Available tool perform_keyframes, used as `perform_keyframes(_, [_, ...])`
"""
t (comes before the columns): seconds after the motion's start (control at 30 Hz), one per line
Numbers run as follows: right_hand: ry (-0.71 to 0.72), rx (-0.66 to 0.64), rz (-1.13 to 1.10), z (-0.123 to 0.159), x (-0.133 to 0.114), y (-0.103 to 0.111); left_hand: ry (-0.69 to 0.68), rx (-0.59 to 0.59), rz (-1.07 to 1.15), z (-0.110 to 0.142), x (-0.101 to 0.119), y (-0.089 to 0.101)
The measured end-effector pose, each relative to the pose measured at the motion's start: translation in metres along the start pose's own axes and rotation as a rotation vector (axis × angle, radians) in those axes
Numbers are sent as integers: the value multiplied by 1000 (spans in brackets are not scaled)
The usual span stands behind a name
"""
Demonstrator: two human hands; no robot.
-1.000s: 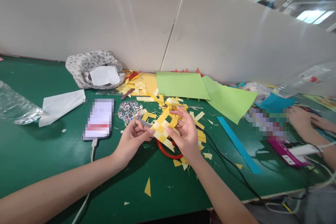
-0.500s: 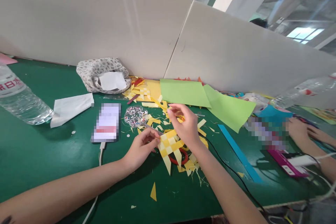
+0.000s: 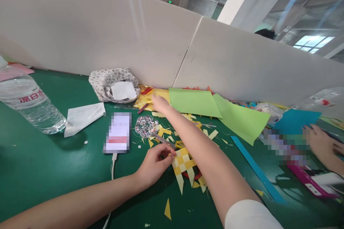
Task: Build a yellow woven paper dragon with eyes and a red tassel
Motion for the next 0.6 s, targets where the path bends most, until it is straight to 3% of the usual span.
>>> perform_keyframes(0.27, [-101, 158, 53, -27, 37, 46, -16, 16, -103, -1, 4, -3])
perform_keyframes(0.37, [-20, 150, 52, -44, 23, 48, -9, 17, -147, -2, 5, -4])
perform_keyframes(0.5, [115, 87, 40, -68, -11, 32, 0, 9, -166, -1, 7, -5])
perform_keyframes(0.6, [120, 67, 31, -83, -22, 21, 5, 8, -157, -1, 7, -4])
Point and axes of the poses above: each hand's wrist, its own z-axis away from the middle knuckle, its own y-axis out of the back of the hand, x = y × z, the point moved 7 cm from there along -z, towards the middle knuckle, and after that the axes turned 5 degrees about -z, right-handed, at the moved point
